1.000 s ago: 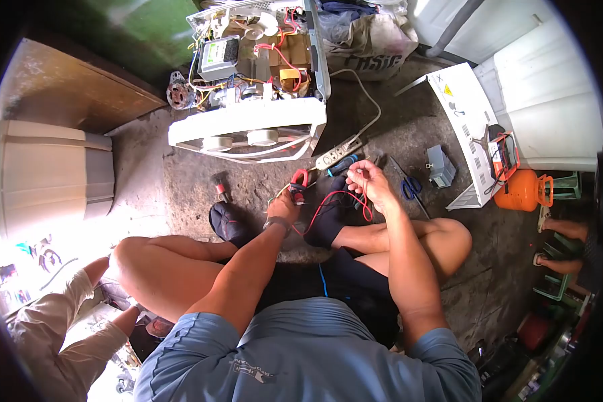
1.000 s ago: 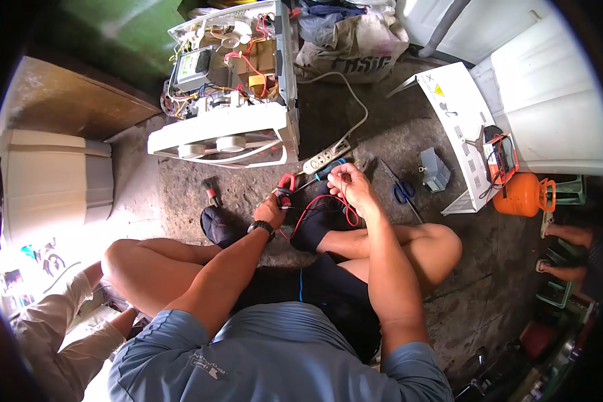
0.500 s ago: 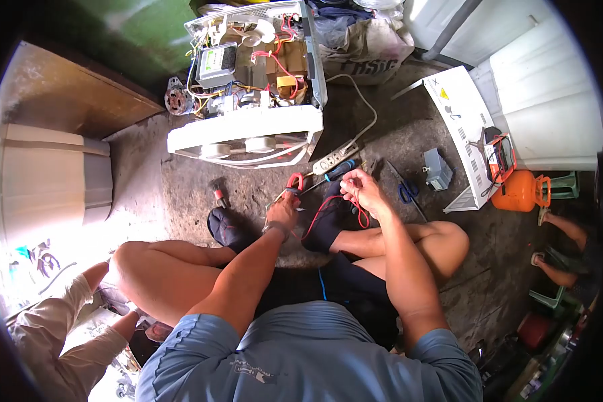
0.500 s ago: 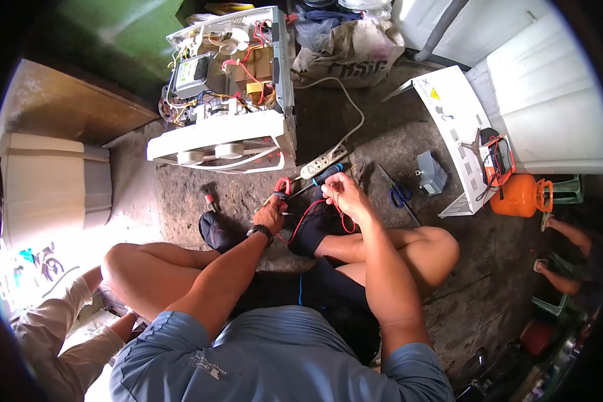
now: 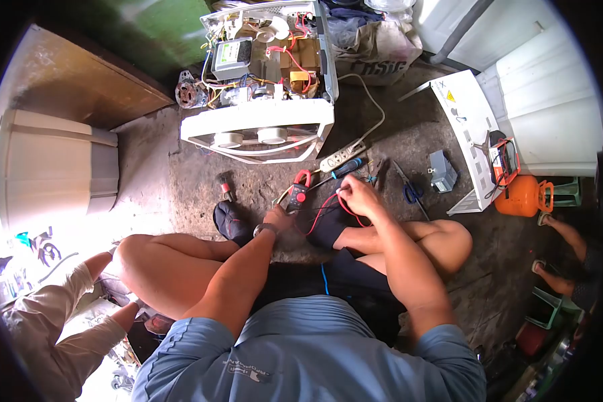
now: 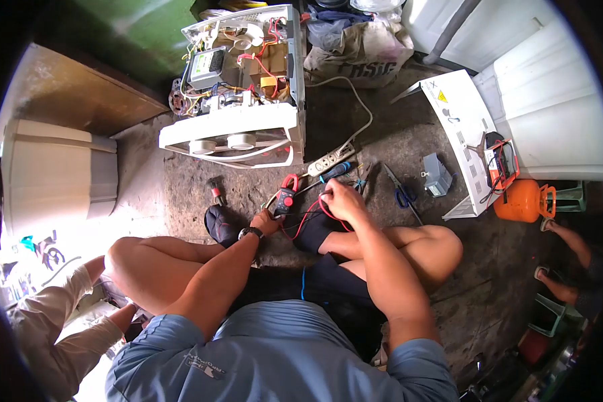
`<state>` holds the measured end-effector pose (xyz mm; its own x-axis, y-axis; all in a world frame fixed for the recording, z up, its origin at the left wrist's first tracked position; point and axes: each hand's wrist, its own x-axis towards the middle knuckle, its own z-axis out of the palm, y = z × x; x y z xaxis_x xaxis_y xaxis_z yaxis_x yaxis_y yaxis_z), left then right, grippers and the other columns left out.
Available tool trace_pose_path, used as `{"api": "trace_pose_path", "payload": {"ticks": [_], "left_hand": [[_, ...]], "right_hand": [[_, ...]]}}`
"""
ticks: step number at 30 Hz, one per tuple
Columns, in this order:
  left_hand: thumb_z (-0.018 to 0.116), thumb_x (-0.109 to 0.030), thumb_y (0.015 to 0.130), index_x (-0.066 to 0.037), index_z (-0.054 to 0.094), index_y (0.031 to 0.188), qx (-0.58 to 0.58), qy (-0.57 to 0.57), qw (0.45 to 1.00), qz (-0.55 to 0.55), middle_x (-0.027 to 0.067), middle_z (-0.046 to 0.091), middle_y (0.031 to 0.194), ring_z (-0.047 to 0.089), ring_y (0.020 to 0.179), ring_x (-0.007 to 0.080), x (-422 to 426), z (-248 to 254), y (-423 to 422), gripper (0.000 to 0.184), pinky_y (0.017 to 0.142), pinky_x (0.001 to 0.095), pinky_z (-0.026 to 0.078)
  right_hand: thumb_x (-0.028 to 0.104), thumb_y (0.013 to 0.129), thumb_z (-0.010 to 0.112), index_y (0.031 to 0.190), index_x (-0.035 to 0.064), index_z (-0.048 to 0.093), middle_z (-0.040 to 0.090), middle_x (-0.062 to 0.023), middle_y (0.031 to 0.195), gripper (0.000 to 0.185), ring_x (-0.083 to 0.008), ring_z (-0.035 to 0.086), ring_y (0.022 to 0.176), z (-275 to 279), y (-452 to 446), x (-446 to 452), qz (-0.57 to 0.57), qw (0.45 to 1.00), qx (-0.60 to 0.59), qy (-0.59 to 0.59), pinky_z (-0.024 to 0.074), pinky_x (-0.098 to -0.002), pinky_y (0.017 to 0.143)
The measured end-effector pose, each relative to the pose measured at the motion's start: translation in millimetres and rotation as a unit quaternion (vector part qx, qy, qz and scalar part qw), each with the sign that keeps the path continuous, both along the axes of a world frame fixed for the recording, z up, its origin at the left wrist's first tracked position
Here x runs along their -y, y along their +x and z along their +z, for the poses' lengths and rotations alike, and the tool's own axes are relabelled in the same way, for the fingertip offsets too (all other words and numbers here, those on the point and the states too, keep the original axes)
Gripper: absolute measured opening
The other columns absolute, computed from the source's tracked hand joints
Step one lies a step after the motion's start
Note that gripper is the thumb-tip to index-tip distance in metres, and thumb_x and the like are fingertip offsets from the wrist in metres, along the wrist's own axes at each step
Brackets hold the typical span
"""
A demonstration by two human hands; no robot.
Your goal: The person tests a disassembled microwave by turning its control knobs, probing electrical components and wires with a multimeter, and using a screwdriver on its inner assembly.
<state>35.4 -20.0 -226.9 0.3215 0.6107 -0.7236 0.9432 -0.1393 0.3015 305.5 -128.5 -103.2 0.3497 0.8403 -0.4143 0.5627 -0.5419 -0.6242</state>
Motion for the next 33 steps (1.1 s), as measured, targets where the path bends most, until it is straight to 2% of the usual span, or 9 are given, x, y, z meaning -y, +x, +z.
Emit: {"api": "trace_pose_path", "payload": {"ticks": [9, 16, 19, 20, 21, 22, 25, 29, 33], "left_hand": [[0.069, -0.072, 0.074, 0.01, 0.031, 0.14, 0.025, -0.075, 0.996, 0.031, 0.0306, 0.052, 0.137, 0.056, 0.125, 0.0393, 4, -1, -7, 0.112, 0.101, 0.0445, 0.048], [0.074, -0.055, 0.076, -0.003, 0.05, 0.129, -0.029, -0.043, 0.996, -0.066, 0.0255, 0.063, 0.123, 0.063, 0.114, 0.0391, -30, 53, -2, 0.078, 0.096, 0.046, 0.05], [0.066, -0.032, 0.085, -0.011, 0.055, 0.124, 0.005, -0.019, 0.99, -0.139, 0.0225, 0.064, 0.116, 0.063, 0.104, 0.0421, -36, 75, 21, 0.046, 0.089, 0.0494, 0.051], [0.065, -0.027, 0.087, -0.01, 0.056, 0.122, 0.159, 0.132, 0.962, -0.177, 0.0219, 0.062, 0.111, 0.062, 0.099, 0.0427, -31, 73, 25, 0.04, 0.085, 0.0505, 0.051], [0.063, -0.023, 0.089, -0.009, 0.056, 0.12, 0.306, 0.277, 0.888, -0.204, 0.0213, 0.06, 0.106, 0.061, 0.094, 0.0433, -27, 70, 29, 0.034, 0.081, 0.0516, 0.051], [0.056, -0.025, 0.091, -0.005, 0.055, 0.129, 0.269, 0.245, 0.907, -0.212, 0.0201, 0.05, 0.121, 0.055, 0.109, 0.0405, -22, 96, 43, 0.043, 0.089, 0.0523, 0.05], [0.062, -0.02, 0.092, -0.008, 0.054, 0.124, 0.306, 0.242, 0.908, -0.151, 0.0211, 0.057, 0.103, 0.059, 0.089, 0.043, -6, 101, 71, 0.036, 0.078, 0.0512, 0.05], [0.062, -0.019, 0.094, -0.007, 0.065, 0.111, 0.4, 0.191, 0.896, 0.016, 0.019, 0.058, 0.105, 0.06, 0.093, 0.0409, 10, 67, 108, 0.022, 0.08, 0.047, 0.051], [0.065, -0.009, 0.09, -0.001, 0.067, 0.104, 0.444, 0.231, 0.866, 0.027, 0.0245, 0.053, 0.104, 0.058, 0.095, 0.0416, 28, 71, 136, 0.016, 0.086, 0.0438, 0.05]], "right_hand": [[0.015, 0.09, 0.058, 0.106, 0.0109, 0.056, 0.06, -0.0155, 0.108, 0.016, -0.0388, 0.065, 0.095, -42, -62, -36, 0.23, 0.967, 0.107, 0.025, 0.0539, -0.0489, 0.081], [0.018, 0.091, 0.067, 0.102, 0.0083, 0.063, 0.067, -0.0148, 0.094, 0.016, -0.0329, 0.066, 0.081, -58, -47, -43, 0.068, 0.972, -0.066, 0.215, 0.0534, -0.042, 0.073], [0.029, 0.097, 0.064, 0.103, 0.0101, 0.064, 0.062, 0.0002, 0.085, 0.02, -0.0083, 0.058, 0.07, -47, 2, -43, -0.128, 0.943, -0.295, 0.079, 0.0495, -0.0275, 0.06], [0.035, 0.1, 0.059, 0.104, 0.0102, 0.064, 0.062, 0.0019, 0.085, 0.026, -0.0087, 0.057, 0.068, -34, 19, -39, -0.215, 0.902, -0.374, 0.039, 0.0494, -0.0262, 0.061], [0.041, 0.1, 0.056, 0.106, 0.0087, 0.064, 0.06, 0.0016, 0.084, 0.034, -0.0084, 0.057, 0.069, -29, 36, -34, -0.229, 0.892, -0.389, 0.001, 0.0497, -0.0257, 0.06], [0.042, 0.1, 0.056, 0.107, 0.0085, 0.064, 0.06, 0.0015, 0.084, 0.035, -0.0085, 0.058, 0.068, -22, 48, -28, -0.208, 0.901, -0.379, -0.029, 0.0497, -0.0257, 0.06], [0.04, 0.099, 0.057, 0.109, 0.0092, 0.065, 0.059, 0.0011, 0.081, 0.034, -0.0088, 0.057, 0.065, -29, 70, -12, -0.189, 0.914, -0.356, -0.052, 0.0503, -0.0265, 0.059], [0.026, 0.099, 0.057, 0.103, 0.0106, 0.059, 0.062, -0.0017, 0.081, 0.016, -0.0103, 0.056, 0.059, -53, 63, -7, -0.328, 0.87, -0.344, 0.13, 0.0475, -0.0274, 0.056], [0.024, 0.096, 0.065, 0.106, 0.0082, 0.062, 0.068, -0.0044, 0.088, 0.019, -0.0109, 0.062, 0.072, -61, 53, -17, -0.263, 0.916, -0.281, 0.117, 0.05, -0.0255, 0.063]]}}
